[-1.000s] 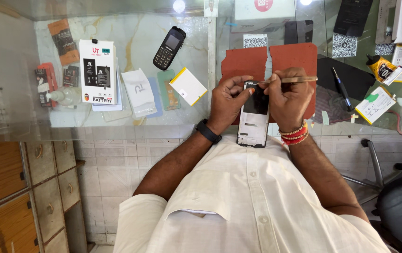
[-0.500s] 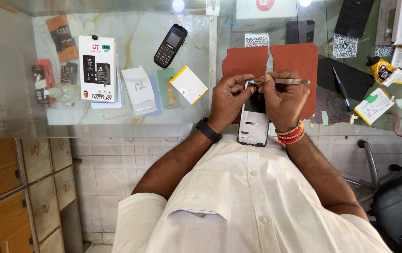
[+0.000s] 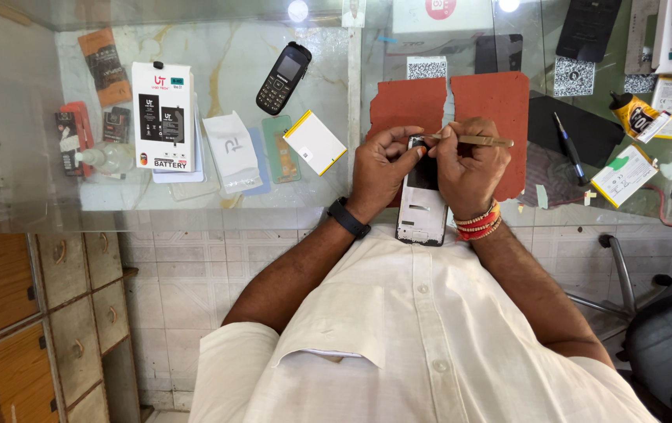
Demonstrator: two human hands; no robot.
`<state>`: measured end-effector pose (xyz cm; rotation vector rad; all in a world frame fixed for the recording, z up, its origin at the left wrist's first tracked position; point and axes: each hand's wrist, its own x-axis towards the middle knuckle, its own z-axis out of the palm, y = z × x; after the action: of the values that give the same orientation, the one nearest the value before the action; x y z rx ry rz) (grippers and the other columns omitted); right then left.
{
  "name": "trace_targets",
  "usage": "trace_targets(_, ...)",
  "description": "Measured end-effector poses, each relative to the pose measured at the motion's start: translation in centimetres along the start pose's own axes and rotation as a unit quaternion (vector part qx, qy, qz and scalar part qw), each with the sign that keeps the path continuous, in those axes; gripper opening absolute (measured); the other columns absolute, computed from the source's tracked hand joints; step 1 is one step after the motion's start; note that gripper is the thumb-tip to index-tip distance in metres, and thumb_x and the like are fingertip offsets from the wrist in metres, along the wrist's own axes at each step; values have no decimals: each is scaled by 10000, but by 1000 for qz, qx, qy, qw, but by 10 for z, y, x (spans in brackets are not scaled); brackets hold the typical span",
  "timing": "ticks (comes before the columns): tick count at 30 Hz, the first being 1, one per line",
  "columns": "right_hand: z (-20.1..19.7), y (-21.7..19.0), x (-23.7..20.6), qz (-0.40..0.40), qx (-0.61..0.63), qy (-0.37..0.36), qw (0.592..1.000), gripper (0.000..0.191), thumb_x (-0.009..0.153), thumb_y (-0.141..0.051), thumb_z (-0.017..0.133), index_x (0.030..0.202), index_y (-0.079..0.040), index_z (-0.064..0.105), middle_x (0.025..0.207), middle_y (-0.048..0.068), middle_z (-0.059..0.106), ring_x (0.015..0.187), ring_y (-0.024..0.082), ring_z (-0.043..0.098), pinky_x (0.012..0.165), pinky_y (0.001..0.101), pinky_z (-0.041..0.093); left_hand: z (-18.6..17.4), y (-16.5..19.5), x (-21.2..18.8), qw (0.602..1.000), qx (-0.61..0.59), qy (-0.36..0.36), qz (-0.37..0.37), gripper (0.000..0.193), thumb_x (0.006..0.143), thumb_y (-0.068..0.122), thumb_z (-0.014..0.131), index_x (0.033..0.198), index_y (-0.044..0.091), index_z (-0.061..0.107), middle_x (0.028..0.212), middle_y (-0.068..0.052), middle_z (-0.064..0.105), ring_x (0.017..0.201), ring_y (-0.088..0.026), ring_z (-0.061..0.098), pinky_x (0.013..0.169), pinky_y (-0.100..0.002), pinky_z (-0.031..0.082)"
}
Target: The person uses a metal spudger to pry and separate the screen assembly from the phone chassis. They repeatedly lift the display, scrape adhesive from the frame, and reposition the device on a red mat while working.
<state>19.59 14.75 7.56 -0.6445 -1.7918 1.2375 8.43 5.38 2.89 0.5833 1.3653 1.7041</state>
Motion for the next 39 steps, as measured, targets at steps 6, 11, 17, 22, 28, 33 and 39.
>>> trace_targets(6,0,1,-2,-51,-67,14,996,91,1064,87,612,1011,66,541,945,133,658,821,178,746,675,282,637,-1,3,-1,1000,20,-5,9,321,975,13,701,1284,-45,642,904,-60,774,809,-25,672,711,-180,546)
trace_targets(11,1,1,-2,-48,-54,15,997,122,1065,84,633,985,50,547,938,129,665,802,164,738,653,269,610,-1,3,1,1000,22,-3,1,324,976,7,691,1294,-46,649,895,-74,767,794,-32,654,692,-187,531)
trace_targets(17,2,0,-3,-21,-44,4,999,89,1056,86,644,1003,53,581,914,123,690,788,154,738,595,246,568,-2,-1,2,1000,10,-5,3,313,981,14,675,1286,-46,637,965,-83,785,868,-49,702,750,-197,566)
trace_targets(22,2,-2,-4,-65,-75,24,995,68,1074,91,619,1036,58,574,960,134,667,863,170,764,691,271,634,0,-3,1,1000,2,-3,14,325,977,10,686,1291,-54,635,982,-86,783,886,-51,696,770,-200,568)
trace_targets(28,3,-2,-3,-36,-57,8,998,90,1059,89,634,1001,51,577,915,129,682,798,154,747,620,251,587,-2,-5,2,1000,2,-4,11,320,979,7,688,1287,-60,635,971,-81,784,879,-53,699,759,-200,568)
trace_targets(33,2,-3,-5,-31,-75,4,997,91,1043,94,643,989,55,580,889,135,686,734,149,713,593,257,545,-2,-7,1,1000,4,-5,9,328,997,8,693,1313,-69,647,937,-92,767,836,-48,655,716,-195,528)
trace_targets(39,2,-1,-4,-65,-91,29,993,80,1049,105,615,1007,65,560,911,145,657,819,202,764,665,281,623,-1,-5,-1,1000,-8,-2,9,324,981,16,685,1293,-52,627,987,-77,781,894,-51,706,776,-197,577)
